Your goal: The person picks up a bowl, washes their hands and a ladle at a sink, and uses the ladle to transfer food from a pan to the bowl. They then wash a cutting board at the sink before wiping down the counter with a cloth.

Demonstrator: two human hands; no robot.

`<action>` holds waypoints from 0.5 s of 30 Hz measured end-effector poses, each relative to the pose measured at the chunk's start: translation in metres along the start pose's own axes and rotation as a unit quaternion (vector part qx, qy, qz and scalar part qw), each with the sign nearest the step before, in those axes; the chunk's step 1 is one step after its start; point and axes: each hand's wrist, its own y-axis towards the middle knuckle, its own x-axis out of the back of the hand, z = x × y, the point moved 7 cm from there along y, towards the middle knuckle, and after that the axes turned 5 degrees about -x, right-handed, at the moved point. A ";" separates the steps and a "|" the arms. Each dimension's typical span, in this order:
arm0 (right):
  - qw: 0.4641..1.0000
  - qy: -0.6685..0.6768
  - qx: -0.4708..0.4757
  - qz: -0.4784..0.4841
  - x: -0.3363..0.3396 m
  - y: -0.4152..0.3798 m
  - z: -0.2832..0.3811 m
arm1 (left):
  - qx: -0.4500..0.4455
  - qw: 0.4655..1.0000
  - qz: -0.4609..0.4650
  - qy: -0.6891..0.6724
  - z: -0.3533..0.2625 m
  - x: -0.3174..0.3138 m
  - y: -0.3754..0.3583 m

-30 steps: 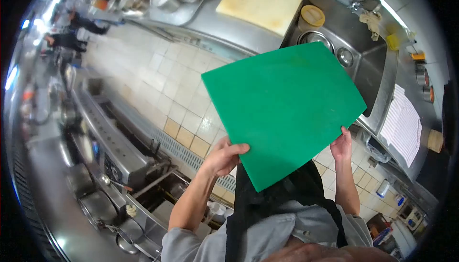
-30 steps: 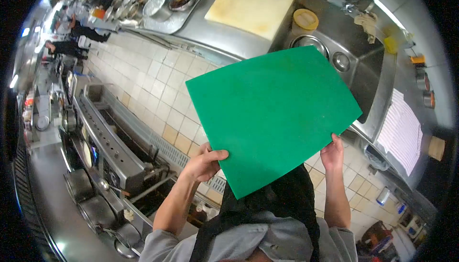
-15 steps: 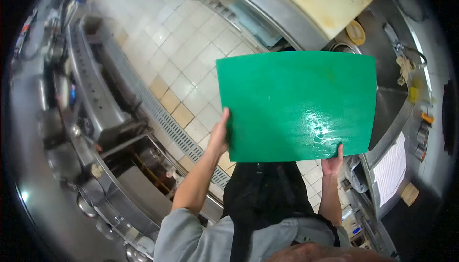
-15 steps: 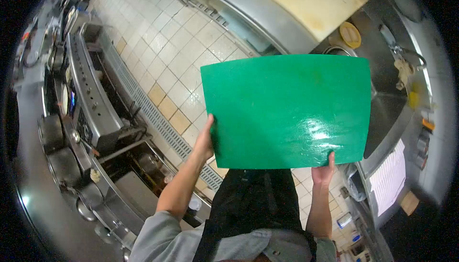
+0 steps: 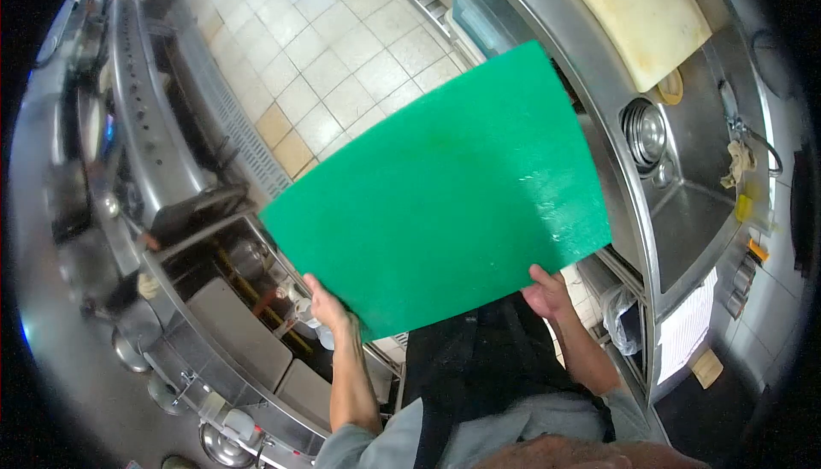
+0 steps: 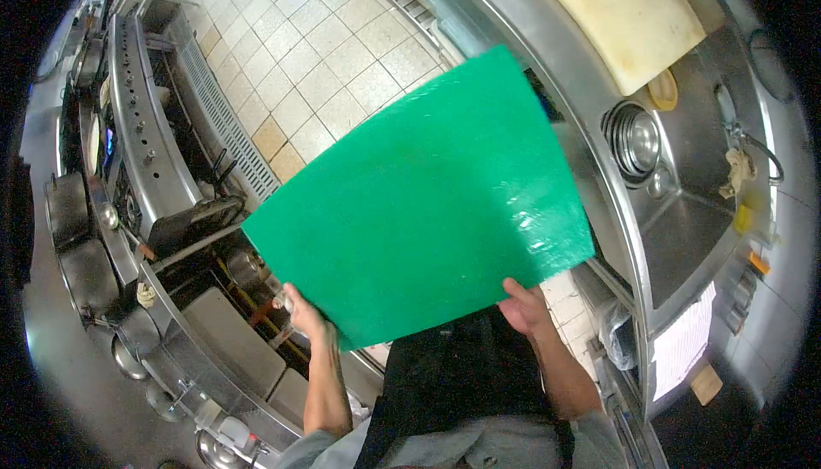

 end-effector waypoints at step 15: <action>0.991 -0.108 0.075 0.003 -0.037 0.173 0.112 | 0.029 0.996 0.054 -0.059 0.004 -0.171 0.069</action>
